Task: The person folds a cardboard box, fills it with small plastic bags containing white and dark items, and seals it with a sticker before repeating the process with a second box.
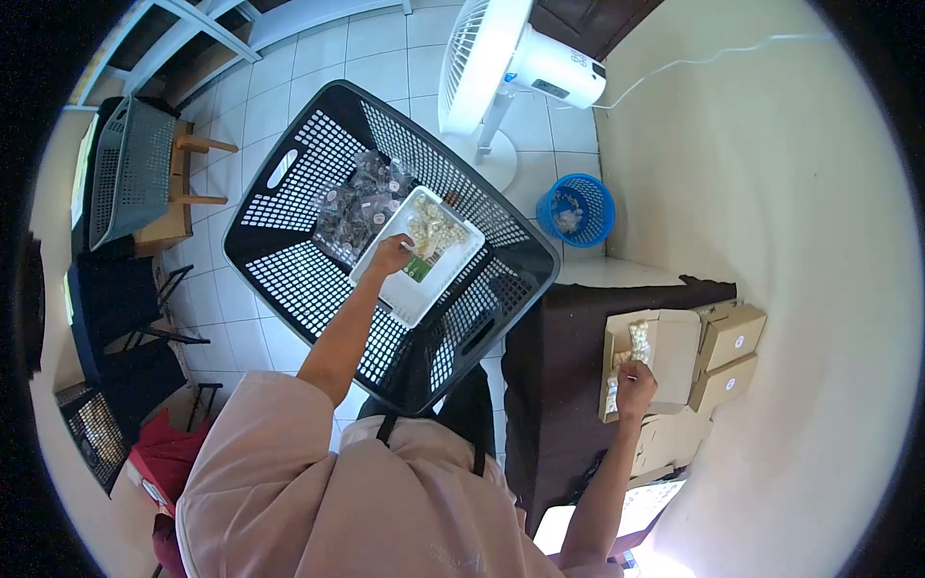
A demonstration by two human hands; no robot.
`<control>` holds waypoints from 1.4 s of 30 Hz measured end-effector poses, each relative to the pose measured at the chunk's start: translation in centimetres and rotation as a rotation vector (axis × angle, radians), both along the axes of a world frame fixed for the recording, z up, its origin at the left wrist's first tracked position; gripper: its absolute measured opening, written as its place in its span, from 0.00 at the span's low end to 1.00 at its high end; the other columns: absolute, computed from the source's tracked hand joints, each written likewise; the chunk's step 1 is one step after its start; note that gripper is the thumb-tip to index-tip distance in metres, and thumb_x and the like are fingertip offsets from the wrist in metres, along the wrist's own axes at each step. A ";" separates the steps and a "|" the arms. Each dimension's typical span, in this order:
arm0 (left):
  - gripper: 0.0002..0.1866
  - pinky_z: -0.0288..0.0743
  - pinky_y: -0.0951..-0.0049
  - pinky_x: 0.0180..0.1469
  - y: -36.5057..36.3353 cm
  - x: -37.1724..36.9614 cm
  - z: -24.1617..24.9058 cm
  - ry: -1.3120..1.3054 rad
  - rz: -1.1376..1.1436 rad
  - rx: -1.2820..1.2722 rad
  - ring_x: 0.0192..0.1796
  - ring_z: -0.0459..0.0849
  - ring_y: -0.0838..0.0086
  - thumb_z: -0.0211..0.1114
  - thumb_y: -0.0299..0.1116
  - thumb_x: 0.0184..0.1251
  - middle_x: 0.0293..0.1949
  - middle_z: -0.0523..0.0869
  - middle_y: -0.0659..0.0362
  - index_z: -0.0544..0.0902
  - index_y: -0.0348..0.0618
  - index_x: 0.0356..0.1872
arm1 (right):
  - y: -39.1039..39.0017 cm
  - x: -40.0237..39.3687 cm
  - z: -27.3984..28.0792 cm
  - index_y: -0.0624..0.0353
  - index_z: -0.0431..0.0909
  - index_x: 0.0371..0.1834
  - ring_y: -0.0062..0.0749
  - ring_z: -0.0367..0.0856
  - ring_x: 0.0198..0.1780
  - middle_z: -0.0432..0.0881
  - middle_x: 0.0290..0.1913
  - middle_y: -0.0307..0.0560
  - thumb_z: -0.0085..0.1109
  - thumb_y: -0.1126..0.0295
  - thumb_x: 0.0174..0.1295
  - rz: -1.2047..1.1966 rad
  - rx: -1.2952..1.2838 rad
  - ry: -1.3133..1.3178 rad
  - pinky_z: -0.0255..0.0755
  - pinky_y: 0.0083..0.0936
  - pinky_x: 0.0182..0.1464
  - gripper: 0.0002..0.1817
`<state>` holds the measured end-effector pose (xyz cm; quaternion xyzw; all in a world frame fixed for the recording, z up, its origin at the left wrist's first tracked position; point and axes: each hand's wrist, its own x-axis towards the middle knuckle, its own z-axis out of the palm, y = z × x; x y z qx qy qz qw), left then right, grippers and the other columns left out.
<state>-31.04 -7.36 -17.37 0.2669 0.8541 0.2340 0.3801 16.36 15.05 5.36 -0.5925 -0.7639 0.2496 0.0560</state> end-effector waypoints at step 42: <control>0.19 0.75 0.73 0.42 4.7 9.3 0.5 -0.731 0.856 0.337 0.37 0.80 0.75 0.74 0.34 0.54 0.31 0.81 0.61 0.77 0.37 0.42 | -12.2 -9.1 7.2 0.67 0.80 0.38 0.25 0.82 0.40 0.83 0.35 0.45 0.62 0.79 0.59 -0.209 -0.402 0.264 0.75 0.22 0.45 0.06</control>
